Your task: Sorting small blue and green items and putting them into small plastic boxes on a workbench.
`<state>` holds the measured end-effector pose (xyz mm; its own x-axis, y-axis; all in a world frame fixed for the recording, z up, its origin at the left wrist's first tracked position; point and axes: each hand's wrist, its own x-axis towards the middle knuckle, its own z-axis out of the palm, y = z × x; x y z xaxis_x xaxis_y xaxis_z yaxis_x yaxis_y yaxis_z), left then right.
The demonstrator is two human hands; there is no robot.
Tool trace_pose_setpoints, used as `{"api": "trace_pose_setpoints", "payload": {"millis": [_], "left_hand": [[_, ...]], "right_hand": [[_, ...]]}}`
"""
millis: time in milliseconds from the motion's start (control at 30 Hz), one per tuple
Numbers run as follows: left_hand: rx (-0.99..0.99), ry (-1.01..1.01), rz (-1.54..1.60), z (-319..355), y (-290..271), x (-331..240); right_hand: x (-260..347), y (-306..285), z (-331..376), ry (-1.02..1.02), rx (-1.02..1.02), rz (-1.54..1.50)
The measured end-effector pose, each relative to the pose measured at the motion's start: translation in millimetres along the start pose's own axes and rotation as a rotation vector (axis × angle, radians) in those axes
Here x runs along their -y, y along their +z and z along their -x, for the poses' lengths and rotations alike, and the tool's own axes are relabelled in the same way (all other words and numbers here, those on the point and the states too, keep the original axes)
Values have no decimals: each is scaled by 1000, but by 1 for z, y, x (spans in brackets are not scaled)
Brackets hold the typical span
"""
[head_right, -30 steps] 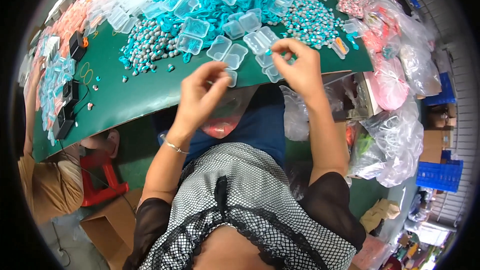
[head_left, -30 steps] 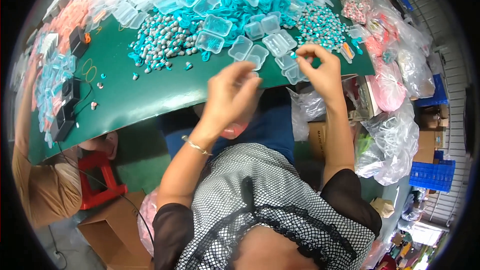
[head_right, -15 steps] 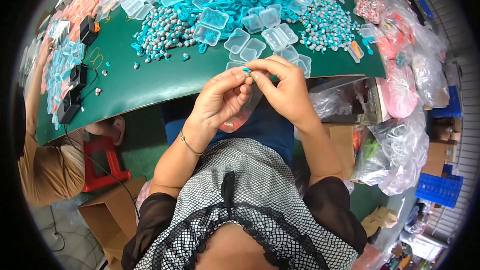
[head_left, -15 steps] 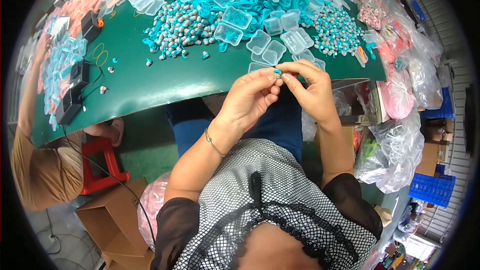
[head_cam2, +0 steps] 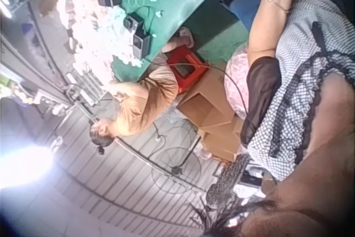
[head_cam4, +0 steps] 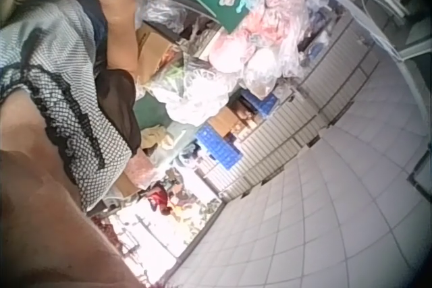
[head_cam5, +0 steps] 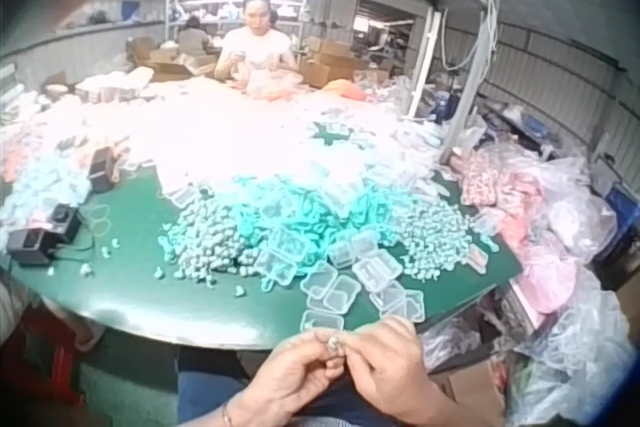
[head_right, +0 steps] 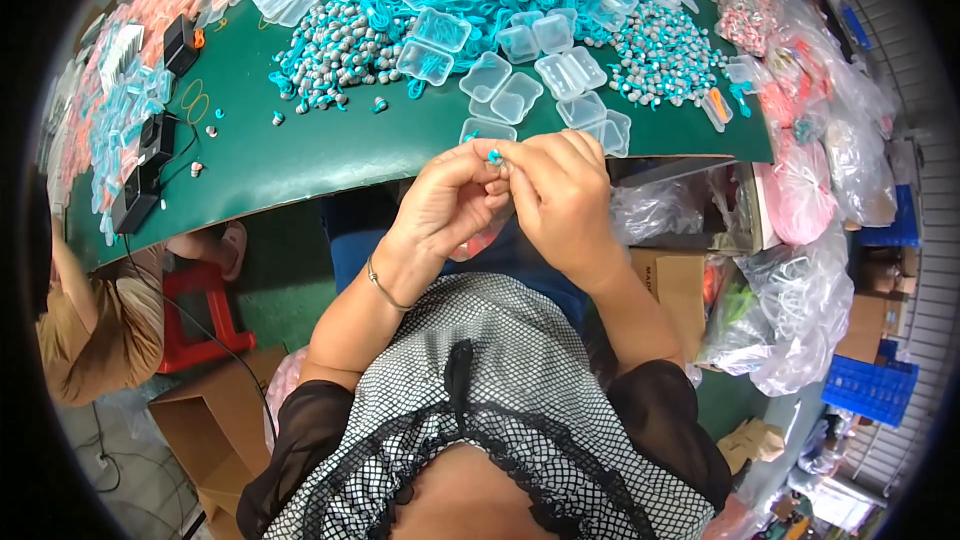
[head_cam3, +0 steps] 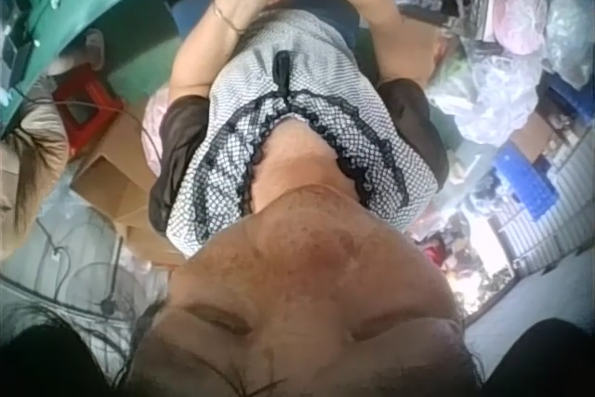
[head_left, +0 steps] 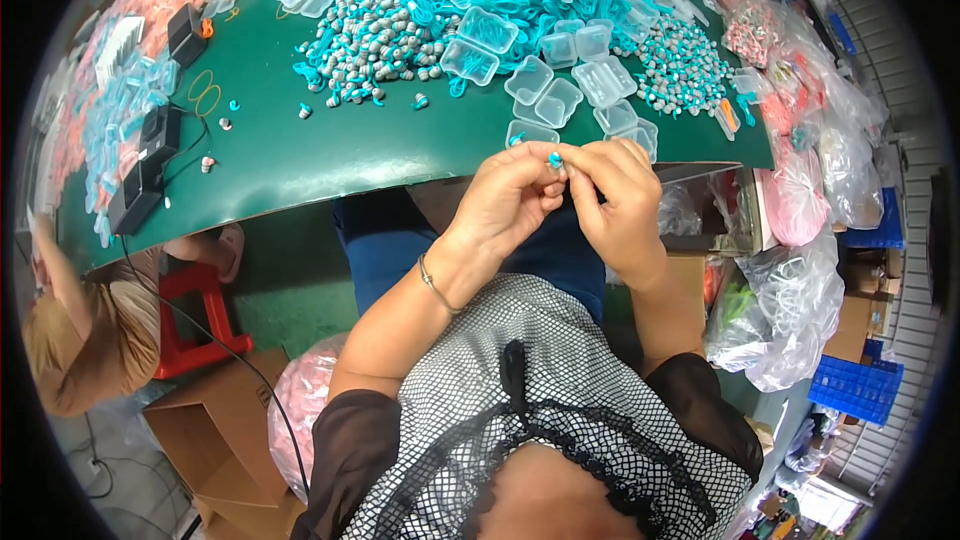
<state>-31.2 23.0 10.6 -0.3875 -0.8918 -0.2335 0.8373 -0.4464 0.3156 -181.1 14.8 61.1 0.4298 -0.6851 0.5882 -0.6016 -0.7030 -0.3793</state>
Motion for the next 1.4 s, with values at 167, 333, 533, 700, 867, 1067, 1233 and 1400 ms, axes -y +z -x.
{"api": "trace_pose_setpoints", "payload": {"millis": [167, 333, 533, 700, 867, 1067, 1233, 1400], "left_hand": [[42, 4, 49, 5, 1, -1], [38, 16, -67, 7, -1, -6], [1, 105, -256, 10, -1, -6], [-31, 173, -513, 14, 1, -10], [-39, 471, -1006, 3, -16, -9], [-42, 860, -1902, 2, -9, -48], [-15, 839, -2026, -5, -19, -49], [-35, 828, -2011, -7, -20, -49]], "right_hand": [[-7, 1, 0, 69, -2, -93], [-11, -4, -3, 277, 102, -340], [-14, -5, -6, 253, 155, -393], [-16, 1, -2, 242, 131, -449], [-18, 14, 1, 271, 29, -507], [-26, 27, 4, 310, -26, -226], [-30, 47, 8, 203, -6, 56], [-29, 52, 4, 121, -27, 193]]}}
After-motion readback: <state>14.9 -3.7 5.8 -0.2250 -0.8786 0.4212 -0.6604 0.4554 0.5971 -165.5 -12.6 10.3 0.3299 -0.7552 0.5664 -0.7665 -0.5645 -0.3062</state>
